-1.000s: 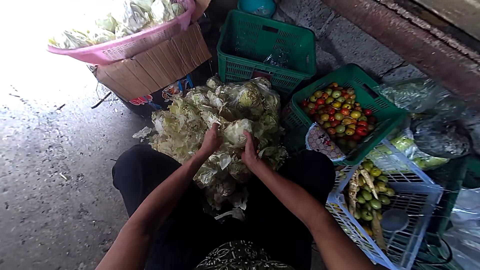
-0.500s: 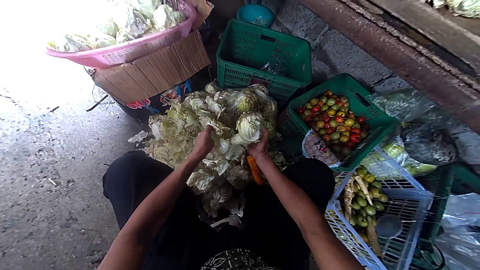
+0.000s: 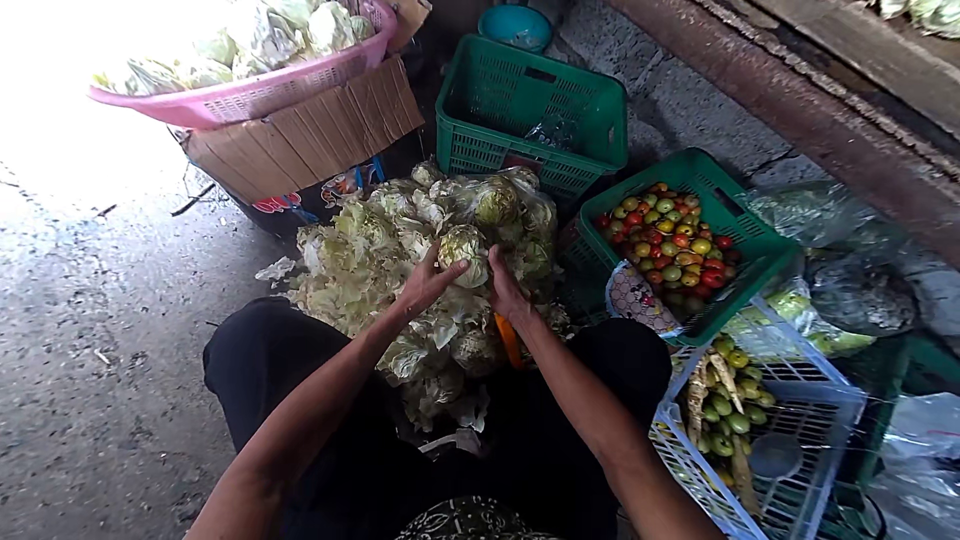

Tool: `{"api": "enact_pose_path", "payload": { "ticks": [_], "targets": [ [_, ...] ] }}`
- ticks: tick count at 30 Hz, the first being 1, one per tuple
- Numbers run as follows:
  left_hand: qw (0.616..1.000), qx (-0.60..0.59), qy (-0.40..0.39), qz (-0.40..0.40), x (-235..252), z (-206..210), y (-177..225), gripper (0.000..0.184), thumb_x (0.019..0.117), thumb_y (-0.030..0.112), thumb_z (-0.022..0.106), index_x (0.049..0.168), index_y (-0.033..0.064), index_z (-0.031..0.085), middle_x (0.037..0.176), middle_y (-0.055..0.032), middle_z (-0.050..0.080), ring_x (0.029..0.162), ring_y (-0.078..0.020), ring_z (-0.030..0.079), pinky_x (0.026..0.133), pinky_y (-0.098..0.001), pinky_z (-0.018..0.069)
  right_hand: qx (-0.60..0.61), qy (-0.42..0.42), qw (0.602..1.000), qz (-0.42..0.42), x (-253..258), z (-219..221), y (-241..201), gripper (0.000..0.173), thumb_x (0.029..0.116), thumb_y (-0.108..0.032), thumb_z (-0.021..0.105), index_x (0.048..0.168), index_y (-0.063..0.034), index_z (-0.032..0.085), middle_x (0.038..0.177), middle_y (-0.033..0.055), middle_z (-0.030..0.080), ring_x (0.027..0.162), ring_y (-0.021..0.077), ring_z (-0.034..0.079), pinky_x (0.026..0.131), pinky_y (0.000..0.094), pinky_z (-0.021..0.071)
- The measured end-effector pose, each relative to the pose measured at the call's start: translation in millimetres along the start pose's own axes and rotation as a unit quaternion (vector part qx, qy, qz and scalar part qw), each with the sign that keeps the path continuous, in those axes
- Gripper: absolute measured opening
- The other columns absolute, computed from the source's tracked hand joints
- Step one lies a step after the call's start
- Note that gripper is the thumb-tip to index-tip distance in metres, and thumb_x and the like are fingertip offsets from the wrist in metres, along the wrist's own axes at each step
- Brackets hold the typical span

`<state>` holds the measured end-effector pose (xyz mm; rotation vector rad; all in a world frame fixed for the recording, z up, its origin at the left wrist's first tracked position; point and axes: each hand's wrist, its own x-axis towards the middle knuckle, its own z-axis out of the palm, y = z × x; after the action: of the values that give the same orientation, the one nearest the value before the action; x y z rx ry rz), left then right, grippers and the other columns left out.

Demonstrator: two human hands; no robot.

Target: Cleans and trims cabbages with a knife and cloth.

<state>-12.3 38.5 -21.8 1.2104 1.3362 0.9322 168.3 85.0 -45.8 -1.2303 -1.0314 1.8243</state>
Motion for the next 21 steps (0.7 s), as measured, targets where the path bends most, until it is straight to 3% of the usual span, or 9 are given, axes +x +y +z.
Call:
{"api": "enact_pose_path", "payload": {
  "ticks": [2, 4, 6, 8, 10, 12, 15, 18, 21],
  "targets": [
    [0.998, 0.061, 0.011, 0.008, -1.7, 5.2, -0.4, 0.083, 0.1027, 0.049, 0.057, 0.164, 0.0111, 0.016, 0.145, -0.0245, 0.053, 0.129, -0.0342, 0.058, 0.109, -0.0533, 0.045, -0.032, -0.007, 0.999, -0.019, -3.3, 2.0, 1.4, 0.07, 0.102, -0.046, 0.055, 0.159, -0.0182, 0.024, 0.154, 0.0166, 0.041, 0.133, 0.0291, 0.048, 0.104, 0.0518, 0.0462],
    [0.995, 0.099, 0.009, 0.027, -5.3, 8.9, -4.0, 0.077, 0.1078, 0.042, 0.048, 0.164, 0.0058, 0.009, 0.158, -0.0264, 0.038, 0.144, -0.0377, 0.044, 0.118, -0.0547, 0.0335, -0.066, 0.013, 0.998, -0.018, -8.0, 6.8, 2.1, 0.095, 0.0859, -0.037, 0.08, 0.159, -0.0196, 0.022, 0.157, 0.0174, 0.038, 0.137, 0.0322, 0.045, 0.105, 0.0551, 0.0448],
    [0.991, 0.123, 0.008, 0.055, -4.4, 9.5, -5.4, 0.067, 0.111, 0.037, 0.039, 0.164, 0.0046, 0.013, 0.162, -0.0252, 0.032, 0.148, -0.0384, 0.037, 0.12, -0.0544, 0.0285, -0.065, 0.044, 0.996, -0.028, -8.4, 11.1, 4.7, 0.107, 0.0765, -0.034, 0.087, 0.159, -0.0207, 0.021, 0.155, 0.018, 0.04, 0.135, 0.0328, 0.047, 0.103, 0.0545, 0.0468],
    [0.987, 0.15, 0.027, 0.052, -4.5, 9.5, -4.3, 0.062, 0.1123, 0.041, 0.031, 0.162, 0.0047, 0.025, 0.154, -0.0255, 0.045, 0.141, -0.0396, 0.047, 0.117, -0.0564, 0.0338, -0.033, 0.063, 0.996, -0.051, -8.9, 11.9, 8.1, 0.101, 0.0778, -0.031, 0.083, 0.158, -0.0198, 0.023, 0.152, 0.018, 0.043, 0.131, 0.0313, 0.049, 0.101, 0.0521, 0.0475],
    [0.974, 0.211, 0.073, 0.031, -3.5, 10.8, 2.1, 0.054, 0.1131, 0.034, 0.032, 0.156, 0.003, 0.039, 0.119, -0.0322, 0.066, 0.11, -0.0477, 0.065, 0.098, -0.0627, 0.0467, 0.008, 0.075, 0.995, -0.062, -6.7, 11.5, 9.4, 0.099, 0.077, -0.03, 0.081, 0.157, -0.0198, 0.023, 0.151, 0.0179, 0.044, 0.13, 0.0311, 0.049, 0.1, 0.052, 0.0478],
    [0.957, 0.28, 0.078, 0.015, -1.5, 9.7, 7.6, 0.048, 0.112, 0.026, 0.038, 0.155, 0.003, 0.04, 0.095, -0.0318, 0.068, 0.088, -0.0498, 0.068, 0.084, -0.0635, 0.0517, 0.045, 0.071, 0.995, -0.055, -4.6, 10.2, 10.6, 0.096, 0.08, -0.032, 0.078, 0.157, -0.0186, 0.023, 0.15, 0.0183, 0.044, 0.129, 0.0313, 0.05, 0.1, 0.0521, 0.0481],
    [0.944, 0.319, 0.079, 0.026, 2.0, 2.3, 7.4, 0.04, 0.1081, 0.016, 0.047, 0.146, 0.0023, 0.047, 0.099, -0.0311, 0.069, 0.091, -0.0504, 0.069, 0.082, -0.0646, 0.0531, 0.111, 0.061, 0.992, -0.002, -4.4, 9.6, 7.1, 0.067, 0.0927, -0.05, 0.058, 0.148, -0.0152, 0.041, 0.139, 0.0194, 0.052, 0.116, 0.0339, 0.058, 0.087, 0.0536, 0.0541],
    [0.946, 0.314, 0.078, 0.033, 0.5, -10.5, 6.1, 0.036, 0.1051, 0.007, 0.048, 0.141, 0.003, 0.05, 0.112, -0.0323, 0.066, 0.098, -0.0532, 0.067, 0.082, -0.0683, 0.0517, 0.177, 0.038, 0.982, 0.052, -2.3, 0.8, 4.7, 0.079, 0.0907, -0.07, 0.045, 0.153, -0.0223, 0.036, 0.148, 0.0215, 0.046, 0.124, 0.0427, 0.055, 0.091, 0.064, 0.0514],
    [0.938, 0.337, 0.076, 0.019, -4.9, -21.0, 11.3, 0.037, 0.1059, 0.005, 0.043, 0.142, 0.0036, 0.048, 0.125, -0.0327, 0.061, 0.101, -0.056, 0.064, 0.081, -0.0709, 0.0503, 0.227, 0.049, 0.97, 0.071, -1.9, -3.9, 4.5, 0.084, 0.0893, -0.075, 0.04, 0.155, -0.0242, 0.032, 0.149, 0.0233, 0.046, 0.121, 0.0438, 0.057, 0.091, 0.0618, 0.0515]
  ]
}}
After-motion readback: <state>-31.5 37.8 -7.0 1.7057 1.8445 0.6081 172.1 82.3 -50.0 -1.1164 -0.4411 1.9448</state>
